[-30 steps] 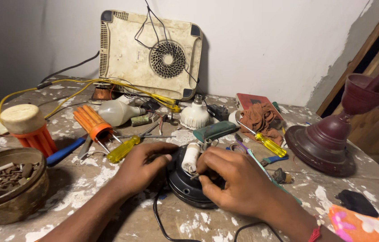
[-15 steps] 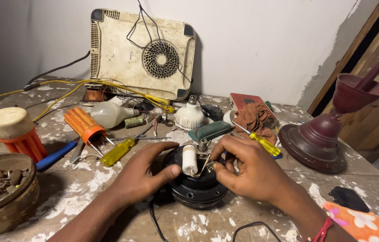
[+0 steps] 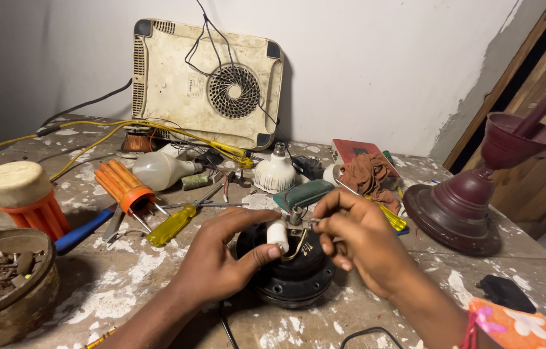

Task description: The person uses a yellow-handled screwdriver to tighten screws on a black circular electrical component with exposed wiring. They repeatedly adjust the wires and reposition the component on the workbench while continuing to tighten fasteners.

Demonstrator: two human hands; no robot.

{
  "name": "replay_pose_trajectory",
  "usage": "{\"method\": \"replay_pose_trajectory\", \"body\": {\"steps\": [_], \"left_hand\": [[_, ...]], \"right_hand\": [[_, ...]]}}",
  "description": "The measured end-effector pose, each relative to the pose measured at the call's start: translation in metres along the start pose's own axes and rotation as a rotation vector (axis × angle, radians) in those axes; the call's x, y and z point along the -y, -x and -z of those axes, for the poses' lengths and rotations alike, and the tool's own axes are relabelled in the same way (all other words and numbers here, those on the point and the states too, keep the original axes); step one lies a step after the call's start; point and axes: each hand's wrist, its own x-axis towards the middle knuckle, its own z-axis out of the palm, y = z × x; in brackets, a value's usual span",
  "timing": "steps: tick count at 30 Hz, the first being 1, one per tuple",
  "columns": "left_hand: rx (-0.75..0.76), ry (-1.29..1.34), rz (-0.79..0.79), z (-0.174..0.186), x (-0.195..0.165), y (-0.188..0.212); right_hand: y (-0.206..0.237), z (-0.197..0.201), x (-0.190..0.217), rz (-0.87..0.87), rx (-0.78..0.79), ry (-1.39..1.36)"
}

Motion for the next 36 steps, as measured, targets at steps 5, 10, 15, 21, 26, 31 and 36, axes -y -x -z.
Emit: {"method": "replay_pose_trajectory", "body": {"steps": [5,10,15,21,26,31,36], "left_hand": [[-0.013,0.030,0.029,-0.004,0.001,-0.001],[-0.017,0.135,0.062,-0.007,0.005,-0.001],[0.049,0.195,0.179,0.002,0.015,-0.003],[0.101,0.300,0.270,0.001,0.035,-0.002],[0.100,0.220,0.262,0.005,0.055,-0.002],[0.112,0.226,0.432,0.006,0.066,-0.001],[0.119,0.101,0.358,0.007,0.063,0.001]], "right_hand": [[-0.005,0.009,0.001,-0.131,0.005,-0.329],[-0.005,0.003,-0.004,-0.090,0.038,-0.056],[-0.003,-0.005,-0.011,0.172,0.138,0.354],[0.003,-0.010,-0.009,0.251,0.115,0.419],[0.012,-0.018,-0.004,0.441,0.048,0.595],[0.023,-0.020,0.008,0.574,0.136,0.837],[0.027,-0.026,0.014,0.618,0.180,0.905]]}}
